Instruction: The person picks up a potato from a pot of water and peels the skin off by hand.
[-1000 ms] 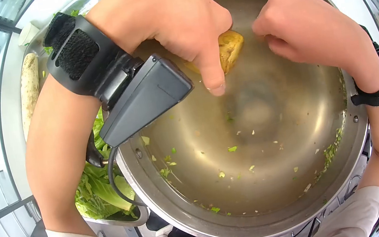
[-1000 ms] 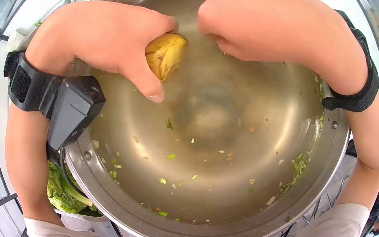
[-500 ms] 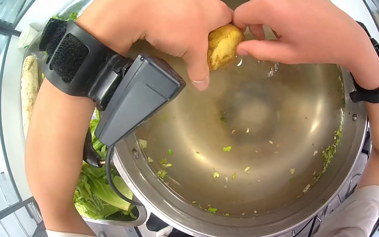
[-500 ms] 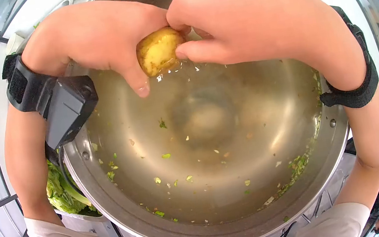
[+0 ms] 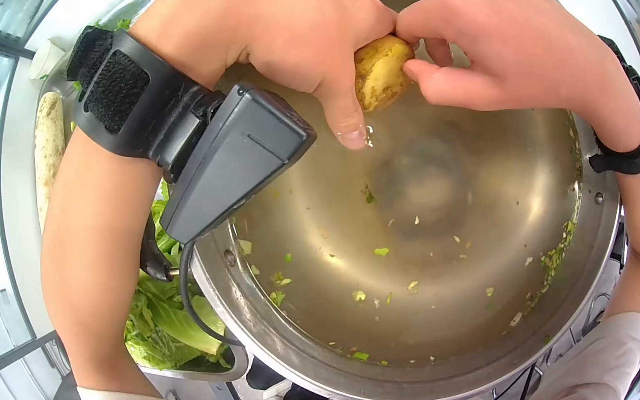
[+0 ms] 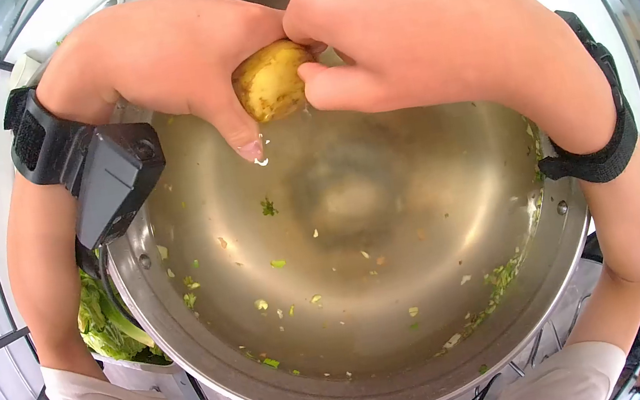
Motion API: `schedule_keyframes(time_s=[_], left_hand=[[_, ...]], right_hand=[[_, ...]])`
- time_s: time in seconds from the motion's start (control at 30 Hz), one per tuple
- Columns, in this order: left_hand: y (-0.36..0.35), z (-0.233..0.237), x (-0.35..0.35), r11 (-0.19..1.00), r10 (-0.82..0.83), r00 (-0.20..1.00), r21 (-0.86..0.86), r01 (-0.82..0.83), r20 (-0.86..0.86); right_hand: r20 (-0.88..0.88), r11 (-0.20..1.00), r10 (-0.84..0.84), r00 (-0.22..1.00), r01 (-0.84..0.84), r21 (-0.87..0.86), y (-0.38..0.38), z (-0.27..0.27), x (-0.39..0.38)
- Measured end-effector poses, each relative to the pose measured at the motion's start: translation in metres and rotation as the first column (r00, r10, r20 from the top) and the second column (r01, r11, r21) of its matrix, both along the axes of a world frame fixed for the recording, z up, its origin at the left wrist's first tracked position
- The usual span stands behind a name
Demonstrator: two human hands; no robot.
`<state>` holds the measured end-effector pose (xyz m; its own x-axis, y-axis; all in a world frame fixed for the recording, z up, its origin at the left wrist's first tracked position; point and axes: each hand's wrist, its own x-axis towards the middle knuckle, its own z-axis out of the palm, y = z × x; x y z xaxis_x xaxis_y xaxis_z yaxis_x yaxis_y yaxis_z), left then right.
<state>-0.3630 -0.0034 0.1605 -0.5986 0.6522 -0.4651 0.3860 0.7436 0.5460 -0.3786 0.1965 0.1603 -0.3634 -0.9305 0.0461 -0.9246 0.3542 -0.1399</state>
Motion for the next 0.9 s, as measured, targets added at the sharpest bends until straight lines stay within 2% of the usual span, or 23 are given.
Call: schedule_keyframes(time_s=[0.17,0.27,0.33,0.4,0.43,0.5,0.57,0.67,0.77,0.87,0.9], left_hand=[[-0.002,-0.001,0.0,0.999,-0.037,0.998,-0.013,0.036,-0.051],[-0.003,-0.004,0.0,0.999,-0.009,1.0,0.044,0.009,0.009],[0.011,0.024,-0.002,0.989,-0.047,0.992,-0.135,0.062,0.113],[0.011,0.034,-0.004,0.982,-0.088,0.979,-0.15,0.116,0.183],[0.003,0.032,-0.008,0.988,-0.118,0.973,-0.076,0.135,0.198],[-0.003,0.019,-0.006,0.993,-0.116,0.984,0.007,0.116,0.135],[-0.004,-0.004,0.001,0.999,-0.044,0.999,0.031,0.045,-0.017],[0.0,0.006,0.003,0.999,0.028,0.999,-0.028,-0.027,0.03],[-0.002,0.003,0.001,0.999,-0.011,0.999,-0.039,0.01,-0.035],[-0.002,0.004,0.0,0.996,-0.042,0.999,-0.074,0.039,-0.034],[-0.002,0.006,0.0,0.996,-0.074,0.997,-0.054,0.073,-0.006]], right_hand=[[0.005,0.999,0.021,1.0,-0.021,-0.032,0.002,-0.003,-0.003],[-0.035,1.0,0.018,0.999,-0.019,-0.01,-0.001,0.001,0.002],[-0.019,1.0,0.009,1.0,-0.009,0.002,0.0,-0.001,0.0],[-0.028,0.999,0.015,0.999,-0.014,0.031,0.001,-0.001,-0.003],[-0.044,0.998,0.025,0.999,-0.023,0.056,0.001,0.0,-0.005],[-0.029,0.999,0.025,0.999,-0.024,0.048,0.001,0.001,-0.004],[0.032,1.0,0.005,0.999,-0.005,-0.018,-0.001,0.003,0.004],[0.019,0.999,0.035,0.999,-0.035,-0.016,-0.001,0.0,-0.002],[0.015,0.999,0.037,0.999,-0.038,0.012,0.001,0.001,-0.003],[-0.052,0.993,0.087,0.995,-0.082,0.087,0.001,0.004,-0.009],[-0.021,0.997,0.066,0.998,-0.064,0.051,0.0,0.004,-0.006]])
